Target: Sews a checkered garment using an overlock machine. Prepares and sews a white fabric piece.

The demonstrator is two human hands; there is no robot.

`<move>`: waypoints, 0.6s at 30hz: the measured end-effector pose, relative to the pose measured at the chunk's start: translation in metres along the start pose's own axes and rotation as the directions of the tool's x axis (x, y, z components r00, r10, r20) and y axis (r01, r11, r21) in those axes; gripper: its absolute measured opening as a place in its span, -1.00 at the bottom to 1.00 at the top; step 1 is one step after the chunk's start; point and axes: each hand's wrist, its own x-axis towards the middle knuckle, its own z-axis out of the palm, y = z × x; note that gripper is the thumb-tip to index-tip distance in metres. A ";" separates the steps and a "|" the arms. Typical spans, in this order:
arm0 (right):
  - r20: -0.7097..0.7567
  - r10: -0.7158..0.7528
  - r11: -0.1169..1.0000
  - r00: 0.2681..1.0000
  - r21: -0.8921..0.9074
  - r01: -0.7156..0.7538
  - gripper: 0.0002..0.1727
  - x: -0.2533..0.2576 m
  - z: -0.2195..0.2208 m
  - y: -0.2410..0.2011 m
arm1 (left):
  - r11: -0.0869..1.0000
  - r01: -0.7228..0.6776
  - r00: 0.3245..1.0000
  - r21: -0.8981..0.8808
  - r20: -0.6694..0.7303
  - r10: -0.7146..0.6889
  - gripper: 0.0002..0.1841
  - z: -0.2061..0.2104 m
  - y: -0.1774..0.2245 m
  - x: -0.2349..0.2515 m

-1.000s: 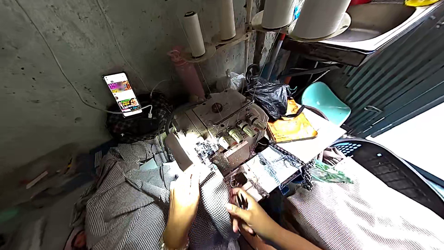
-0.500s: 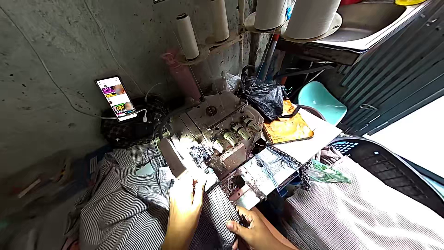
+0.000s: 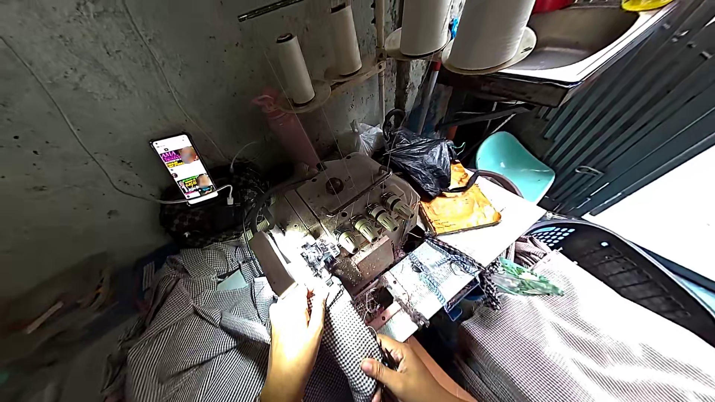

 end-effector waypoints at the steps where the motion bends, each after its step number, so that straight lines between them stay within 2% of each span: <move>1: 0.005 -0.003 1.000 1.000 -0.006 0.003 -0.90 0.001 0.000 -0.001 | 1.000 -0.002 1.000 -0.001 0.001 0.002 -0.74 0.000 0.000 0.001; 12: 0.013 -0.027 1.000 1.000 -0.015 0.027 -0.91 0.004 -0.001 0.000 | 1.000 0.009 1.000 0.026 -0.021 -0.008 -0.72 0.001 0.002 0.005; 18: 0.004 -0.045 0.999 0.999 0.007 0.045 -0.92 0.004 -0.001 0.001 | 0.999 -0.021 0.996 0.049 -0.090 0.025 -0.72 0.008 -0.004 0.007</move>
